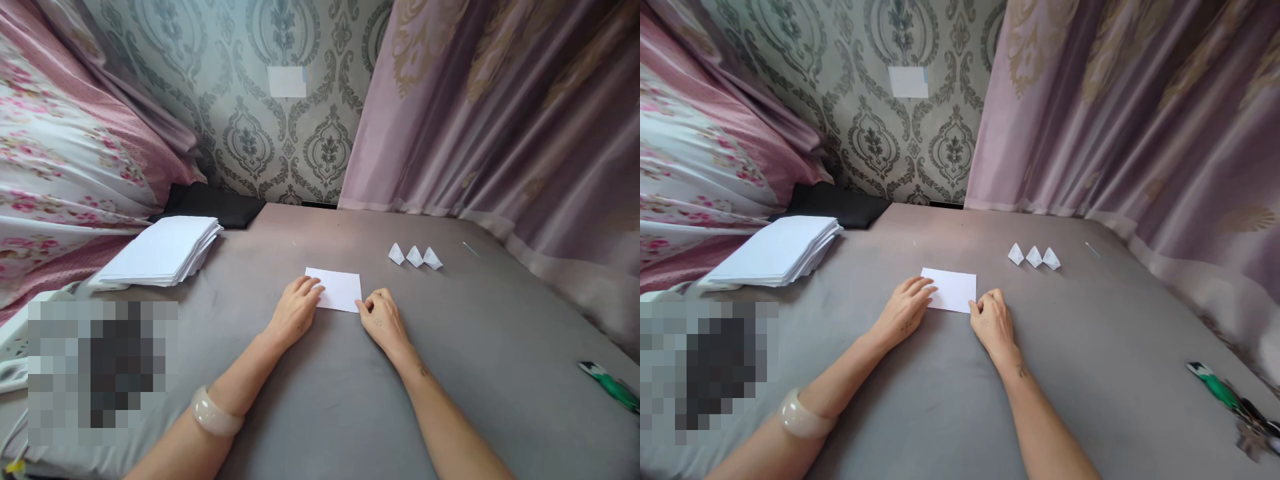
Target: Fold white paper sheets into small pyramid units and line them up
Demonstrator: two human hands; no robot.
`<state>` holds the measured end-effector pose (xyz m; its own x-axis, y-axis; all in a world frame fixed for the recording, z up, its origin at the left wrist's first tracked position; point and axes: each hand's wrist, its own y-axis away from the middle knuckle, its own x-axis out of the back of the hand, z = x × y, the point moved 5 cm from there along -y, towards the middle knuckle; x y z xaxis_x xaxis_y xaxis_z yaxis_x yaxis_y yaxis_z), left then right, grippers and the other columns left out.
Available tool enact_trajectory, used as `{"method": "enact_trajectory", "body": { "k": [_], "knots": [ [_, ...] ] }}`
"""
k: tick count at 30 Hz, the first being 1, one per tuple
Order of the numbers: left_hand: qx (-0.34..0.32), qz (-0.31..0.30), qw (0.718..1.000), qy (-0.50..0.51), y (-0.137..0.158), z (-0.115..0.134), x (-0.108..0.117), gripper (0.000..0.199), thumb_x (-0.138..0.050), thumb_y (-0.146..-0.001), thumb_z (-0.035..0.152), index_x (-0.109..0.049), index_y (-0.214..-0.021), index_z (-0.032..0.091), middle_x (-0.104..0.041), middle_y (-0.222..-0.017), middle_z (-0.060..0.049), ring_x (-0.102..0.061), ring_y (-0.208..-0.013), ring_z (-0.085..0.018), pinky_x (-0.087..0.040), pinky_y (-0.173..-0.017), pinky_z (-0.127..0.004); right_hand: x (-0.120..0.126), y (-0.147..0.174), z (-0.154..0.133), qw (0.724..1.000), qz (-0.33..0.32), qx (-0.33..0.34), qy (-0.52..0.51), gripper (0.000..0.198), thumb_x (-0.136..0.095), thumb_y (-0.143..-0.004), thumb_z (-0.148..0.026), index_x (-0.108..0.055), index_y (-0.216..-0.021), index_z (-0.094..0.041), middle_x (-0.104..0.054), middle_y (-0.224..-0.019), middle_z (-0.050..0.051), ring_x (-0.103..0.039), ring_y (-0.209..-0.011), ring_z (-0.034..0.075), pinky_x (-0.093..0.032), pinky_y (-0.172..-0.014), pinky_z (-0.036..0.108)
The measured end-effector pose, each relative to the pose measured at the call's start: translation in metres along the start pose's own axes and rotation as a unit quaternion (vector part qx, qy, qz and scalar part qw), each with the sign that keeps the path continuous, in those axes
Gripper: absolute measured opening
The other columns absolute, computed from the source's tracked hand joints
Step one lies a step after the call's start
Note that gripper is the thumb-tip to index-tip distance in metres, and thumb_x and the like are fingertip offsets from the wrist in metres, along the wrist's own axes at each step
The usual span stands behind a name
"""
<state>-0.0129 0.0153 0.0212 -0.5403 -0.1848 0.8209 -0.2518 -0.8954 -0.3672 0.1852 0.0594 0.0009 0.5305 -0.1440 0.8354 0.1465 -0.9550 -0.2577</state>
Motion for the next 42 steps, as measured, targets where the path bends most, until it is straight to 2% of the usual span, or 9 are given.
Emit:
{"method": "enact_trajectory", "body": {
  "k": [8, 13, 16, 20, 23, 27, 34, 39, 42],
  "knots": [
    [-0.024, -0.087, 0.994, 0.063, -0.010, 0.013, -0.019, 0.025, -0.043, -0.091, 0.029, -0.063, -0.105, 0.021, -0.063, -0.116, -0.011, -0.053, -0.115, -0.026, -0.040, -0.098, -0.041, 0.005, 0.000, -0.001, 0.998, 0.019, -0.018, -0.064, 0.026, -0.052, -0.082, -0.038, -0.055, -0.064, -0.020, -0.056, -0.079, 0.005, -0.055, -0.068, 0.016, -0.043, -0.070, 0.029],
    [0.066, 0.023, 0.984, 0.167, -0.010, 0.009, 0.000, 0.019, -0.049, -0.088, 0.027, -0.066, -0.097, 0.022, -0.069, -0.099, -0.008, -0.061, -0.097, -0.023, -0.043, -0.090, -0.035, 0.027, 0.000, 0.004, 0.971, 0.119, -0.088, -0.188, 0.036, -0.048, -0.082, -0.051, -0.059, -0.077, -0.018, -0.063, -0.085, 0.009, -0.058, -0.071, 0.018, -0.045, -0.072, 0.032],
    [0.209, 0.159, 0.899, 0.349, -0.002, 0.000, 0.015, 0.027, -0.053, -0.086, 0.042, -0.067, -0.094, 0.020, -0.070, -0.089, -0.005, -0.063, -0.083, -0.019, -0.047, -0.076, -0.028, 0.033, 0.000, 0.007, 0.931, 0.108, -0.127, -0.324, 0.047, -0.047, -0.081, -0.061, -0.060, -0.093, -0.017, -0.065, -0.099, 0.013, -0.061, -0.089, 0.022, -0.047, -0.078, 0.033],
    [0.301, 0.109, 0.739, 0.593, 0.006, 0.005, 0.001, 0.038, -0.066, -0.074, 0.049, -0.068, -0.093, 0.017, -0.071, -0.079, -0.003, -0.064, -0.068, -0.016, -0.048, -0.062, -0.025, 0.020, 0.004, -0.008, 0.817, -0.066, -0.162, -0.550, 0.064, -0.034, -0.081, -0.072, -0.060, -0.103, -0.018, -0.068, -0.101, 0.013, -0.065, -0.094, 0.023, -0.051, -0.077, 0.033],
    [0.327, 0.086, 0.681, 0.649, 0.010, 0.009, -0.011, 0.039, -0.072, -0.069, 0.046, -0.068, -0.093, 0.015, -0.071, -0.078, -0.004, -0.065, -0.067, -0.016, -0.050, -0.062, -0.026, 0.015, 0.013, -0.031, 0.747, -0.176, -0.144, -0.625, 0.064, -0.040, -0.078, -0.073, -0.064, -0.099, -0.017, -0.071, -0.089, 0.011, -0.068, -0.084, 0.024, -0.053, -0.071, 0.035],
    [0.343, 0.077, 0.657, 0.667, 0.011, 0.009, -0.020, 0.037, -0.074, -0.068, 0.042, -0.068, -0.093, 0.014, -0.072, -0.079, -0.005, -0.066, -0.070, -0.017, -0.052, -0.064, -0.028, 0.018, 0.020, -0.041, 0.774, -0.159, -0.124, -0.600, 0.048, -0.076, -0.063, -0.050, -0.064, -0.095, -0.017, -0.072, -0.089, 0.007, -0.068, -0.083, 0.024, -0.053, -0.076, 0.038],
    [0.364, 0.040, 0.647, 0.669, 0.012, 0.012, -0.022, 0.034, -0.078, -0.066, 0.035, -0.068, -0.090, 0.012, -0.072, -0.079, -0.007, -0.067, -0.065, -0.017, -0.053, -0.061, -0.027, 0.012, 0.020, -0.035, 0.774, -0.149, -0.145, -0.599, 0.042, -0.075, -0.066, -0.046, -0.064, -0.093, -0.017, -0.073, -0.086, 0.006, -0.068, -0.077, 0.020, -0.054, -0.073, 0.035],
    [0.367, 0.124, 0.617, 0.685, 0.011, 0.004, -0.019, 0.028, -0.079, -0.064, 0.028, -0.066, -0.084, 0.012, -0.072, -0.077, -0.006, -0.067, -0.066, -0.016, -0.055, -0.062, -0.026, 0.012, 0.018, -0.030, 0.731, -0.180, -0.204, -0.626, 0.055, -0.049, -0.079, -0.066, -0.065, -0.089, -0.015, -0.070, -0.078, 0.008, -0.064, -0.064, 0.015, -0.050, -0.056, 0.025],
    [0.370, 0.154, 0.613, 0.681, 0.010, 0.000, -0.018, 0.028, -0.079, -0.064, 0.027, -0.065, -0.083, 0.012, -0.072, -0.078, -0.006, -0.067, -0.066, -0.016, -0.055, -0.062, -0.026, 0.009, 0.019, -0.030, 0.751, -0.208, -0.204, -0.593, 0.047, -0.062, -0.074, -0.059, -0.065, -0.084, -0.014, -0.069, -0.076, 0.007, -0.063, -0.065, 0.013, -0.049, -0.055, 0.022]
  ]
}}
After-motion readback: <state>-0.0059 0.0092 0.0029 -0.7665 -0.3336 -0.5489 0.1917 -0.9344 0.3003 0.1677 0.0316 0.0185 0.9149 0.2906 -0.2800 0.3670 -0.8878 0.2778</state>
